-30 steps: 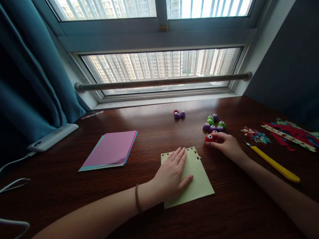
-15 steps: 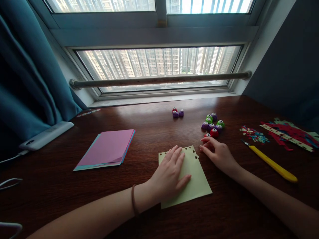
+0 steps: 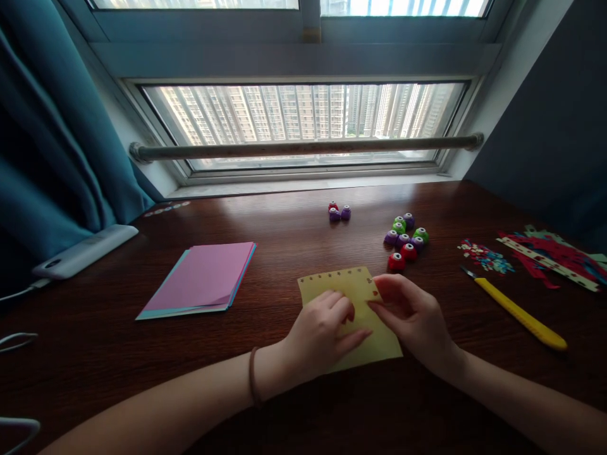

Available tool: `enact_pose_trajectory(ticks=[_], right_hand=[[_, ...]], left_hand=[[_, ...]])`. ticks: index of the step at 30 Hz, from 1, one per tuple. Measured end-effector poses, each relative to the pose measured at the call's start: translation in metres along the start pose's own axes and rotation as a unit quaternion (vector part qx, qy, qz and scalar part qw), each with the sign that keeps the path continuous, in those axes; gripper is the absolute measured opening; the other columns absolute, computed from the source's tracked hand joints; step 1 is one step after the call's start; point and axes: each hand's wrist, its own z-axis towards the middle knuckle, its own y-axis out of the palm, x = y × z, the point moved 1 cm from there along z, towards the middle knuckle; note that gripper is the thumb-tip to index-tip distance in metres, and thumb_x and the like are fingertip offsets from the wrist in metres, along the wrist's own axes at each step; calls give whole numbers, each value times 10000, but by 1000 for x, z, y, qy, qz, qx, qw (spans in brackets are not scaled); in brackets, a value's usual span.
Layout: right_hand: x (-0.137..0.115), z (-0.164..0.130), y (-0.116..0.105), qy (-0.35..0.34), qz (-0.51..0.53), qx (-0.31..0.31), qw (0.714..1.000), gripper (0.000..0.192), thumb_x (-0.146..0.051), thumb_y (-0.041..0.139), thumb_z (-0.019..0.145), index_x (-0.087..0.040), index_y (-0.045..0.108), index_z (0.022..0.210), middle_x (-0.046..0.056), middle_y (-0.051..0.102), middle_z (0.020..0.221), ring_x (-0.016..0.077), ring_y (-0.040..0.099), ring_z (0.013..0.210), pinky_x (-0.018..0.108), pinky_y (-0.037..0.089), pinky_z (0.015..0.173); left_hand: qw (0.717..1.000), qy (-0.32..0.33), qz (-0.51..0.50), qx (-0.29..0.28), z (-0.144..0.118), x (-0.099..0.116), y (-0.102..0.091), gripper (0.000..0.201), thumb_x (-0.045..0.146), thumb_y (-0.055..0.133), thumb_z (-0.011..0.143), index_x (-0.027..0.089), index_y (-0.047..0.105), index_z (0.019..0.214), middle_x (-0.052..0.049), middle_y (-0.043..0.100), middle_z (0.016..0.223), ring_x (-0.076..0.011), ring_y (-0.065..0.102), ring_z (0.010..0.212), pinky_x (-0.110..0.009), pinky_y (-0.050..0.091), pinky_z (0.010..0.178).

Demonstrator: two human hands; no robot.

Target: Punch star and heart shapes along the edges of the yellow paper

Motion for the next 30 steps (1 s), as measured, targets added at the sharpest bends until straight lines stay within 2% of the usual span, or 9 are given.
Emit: enact_pose_trajectory(ticks=[2,4,6,9,15,19,21,27,30], right_hand=[[-7,-4,-1,-100,-86,18,991,254,-94,588,778,-220,549,995,26,594,902,149,593,815,259,508,738],[-13,-7,-1,-176,-118,1,977,297,-31,556,771,-218,545,1001,30,593,874,151,585,801,261,500,717],[-17,-9,-1,-209,-107,-30,972,368,5,523,766,-220,522,1057,43,595,891,165,582,829,286,501,733],[-21,-10,0,-225,-81,-63,969,467,13,518,752,-232,479,1148,60,599,951,191,577,891,329,505,766],[-28,-12,-2,-169,-39,-87,981,422,-27,555,753,-203,507,1133,79,594,980,206,579,905,342,514,763],[-27,-16,-2,-102,5,-91,991,367,-56,576,770,-194,513,1104,76,594,986,201,583,899,352,517,779],[-26,-18,-2,-85,19,-86,993,342,-65,586,772,-193,517,1083,74,594,963,200,586,881,359,520,768],[-31,-22,-1,-97,13,-68,993,382,-91,644,736,-199,514,1078,58,583,878,199,584,808,362,518,700],[-31,-23,1,-89,20,-58,994,393,-73,621,749,-210,505,1099,51,585,870,185,584,779,351,515,688]], left_hand=[[977,-57,-202,-39,0,5,-2,270,422,573,785,152,567,804,-28,594,784,-147,547,743,-266,452,701],[925,-89,-364,-57,-1,9,-2,274,406,598,774,162,594,899,-23,629,875,-141,571,823,-245,449,757],[882,-109,-456,-53,-3,10,-2,280,395,607,770,170,600,937,-16,641,906,-134,576,832,-230,452,756],[857,-137,-495,-32,-8,9,-2,260,384,604,773,159,607,904,-13,652,854,-123,577,764,-216,459,704],[857,-145,-494,7,-13,12,-9,215,338,560,803,146,641,752,-9,644,716,-116,574,672,-216,463,652],[831,-121,-543,-12,-15,13,-10,160,246,521,839,197,673,832,8,654,748,-101,594,718,-193,460,679],[830,-124,-543,-24,-15,13,-11,156,235,519,842,215,673,851,19,644,734,-84,574,671,-173,445,625],[895,-102,-430,-64,-18,15,-14,198,268,490,857,195,673,881,-10,614,749,-117,552,682,-219,435,636],[912,-80,-398,-56,-18,17,-12,200,265,499,847,153,655,793,-8,561,668,-108,512,622,-218,413,600]])
